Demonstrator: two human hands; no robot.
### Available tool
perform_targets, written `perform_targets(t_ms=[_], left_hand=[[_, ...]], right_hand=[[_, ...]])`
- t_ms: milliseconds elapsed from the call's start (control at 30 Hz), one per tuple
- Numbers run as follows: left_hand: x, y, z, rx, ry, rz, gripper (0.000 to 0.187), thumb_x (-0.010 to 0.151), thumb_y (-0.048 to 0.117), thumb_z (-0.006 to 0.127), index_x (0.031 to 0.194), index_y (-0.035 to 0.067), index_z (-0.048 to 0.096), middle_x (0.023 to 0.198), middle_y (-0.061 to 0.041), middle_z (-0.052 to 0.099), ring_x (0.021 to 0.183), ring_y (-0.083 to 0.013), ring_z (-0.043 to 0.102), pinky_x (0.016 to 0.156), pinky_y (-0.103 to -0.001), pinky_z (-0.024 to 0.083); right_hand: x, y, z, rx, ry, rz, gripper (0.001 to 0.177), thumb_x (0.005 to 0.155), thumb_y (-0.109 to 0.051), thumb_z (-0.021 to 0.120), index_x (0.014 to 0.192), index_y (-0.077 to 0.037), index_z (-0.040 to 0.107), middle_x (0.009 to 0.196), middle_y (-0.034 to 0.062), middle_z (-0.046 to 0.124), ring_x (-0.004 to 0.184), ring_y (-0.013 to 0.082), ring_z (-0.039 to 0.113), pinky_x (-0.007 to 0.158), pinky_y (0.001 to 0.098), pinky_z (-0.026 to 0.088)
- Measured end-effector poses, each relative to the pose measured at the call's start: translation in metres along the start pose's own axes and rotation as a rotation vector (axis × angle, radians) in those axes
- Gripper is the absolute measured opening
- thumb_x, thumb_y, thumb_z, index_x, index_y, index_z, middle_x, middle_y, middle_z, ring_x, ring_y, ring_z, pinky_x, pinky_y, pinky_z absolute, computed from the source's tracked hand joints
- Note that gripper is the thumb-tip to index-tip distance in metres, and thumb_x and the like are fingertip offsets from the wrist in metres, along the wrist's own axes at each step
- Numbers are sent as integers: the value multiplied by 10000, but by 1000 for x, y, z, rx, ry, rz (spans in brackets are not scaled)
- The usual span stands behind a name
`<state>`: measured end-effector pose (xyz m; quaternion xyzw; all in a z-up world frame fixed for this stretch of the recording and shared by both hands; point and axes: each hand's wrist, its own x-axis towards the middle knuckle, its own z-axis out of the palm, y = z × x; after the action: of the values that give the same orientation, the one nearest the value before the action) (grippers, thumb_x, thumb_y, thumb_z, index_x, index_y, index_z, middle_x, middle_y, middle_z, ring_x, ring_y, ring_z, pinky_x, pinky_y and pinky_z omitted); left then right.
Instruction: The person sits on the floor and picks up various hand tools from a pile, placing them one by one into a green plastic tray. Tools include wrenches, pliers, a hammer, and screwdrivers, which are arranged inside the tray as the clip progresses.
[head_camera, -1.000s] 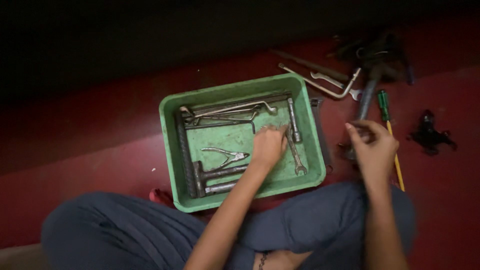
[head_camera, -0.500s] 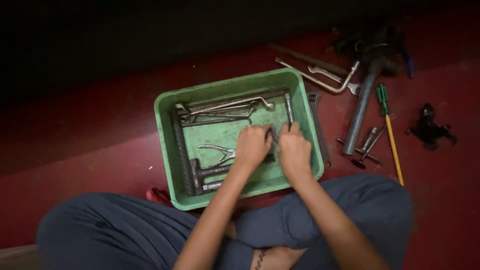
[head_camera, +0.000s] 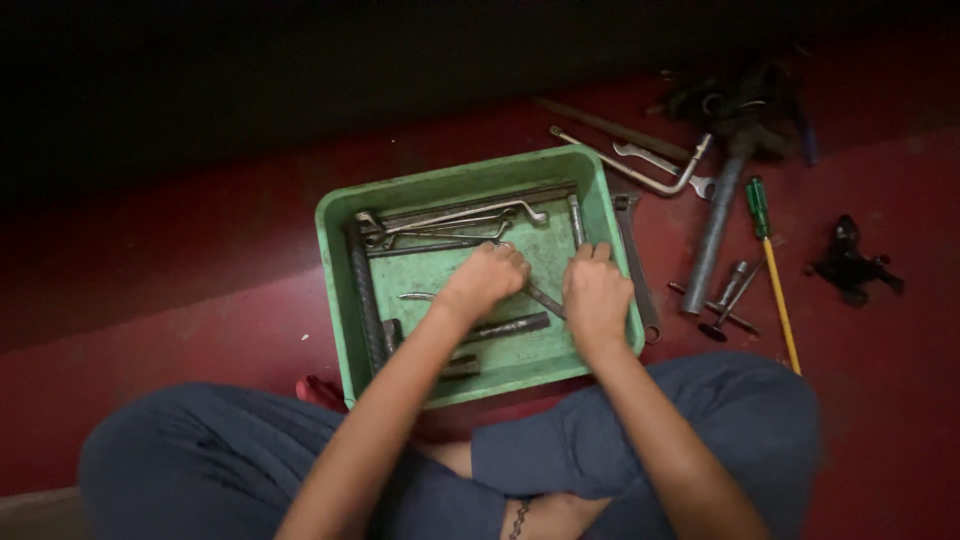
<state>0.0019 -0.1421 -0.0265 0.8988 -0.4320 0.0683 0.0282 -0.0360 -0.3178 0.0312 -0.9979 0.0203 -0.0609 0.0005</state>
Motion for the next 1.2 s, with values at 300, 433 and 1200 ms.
perform_targets(t_ms=[300, 433, 1200], left_hand=[[13, 48, -67, 57, -140, 13, 181, 799, 282, 687, 812, 109, 739, 860, -43, 730, 881, -211, 690, 646, -353, 560], [-14, 74, -101, -71, -272, -120, 62, 802, 156, 730, 850, 118, 740, 897, -68, 740, 889, -252, 718, 693, -394, 569], [-83, 61, -53, -1000, 249, -903, 213, 956, 186, 669, 1089, 38, 744, 1029, -178, 733, 904, -337, 719, 787, -397, 565]], right_hand=[[-8, 40, -26, 766, -404, -428, 398, 681, -31, 786, 1064, 40, 703, 1069, 240, 718, 980, 423, 700, 862, 444, 552], [-21, 34, -28, 583, -748, -381, 287, 781, -64, 775, 1066, -50, 746, 1062, 223, 736, 1001, 358, 721, 881, 423, 555], [-32, 39, -43, 661, -604, -355, 352, 777, 77, 631, 1088, -40, 745, 1078, 169, 714, 991, 355, 683, 907, 406, 530]])
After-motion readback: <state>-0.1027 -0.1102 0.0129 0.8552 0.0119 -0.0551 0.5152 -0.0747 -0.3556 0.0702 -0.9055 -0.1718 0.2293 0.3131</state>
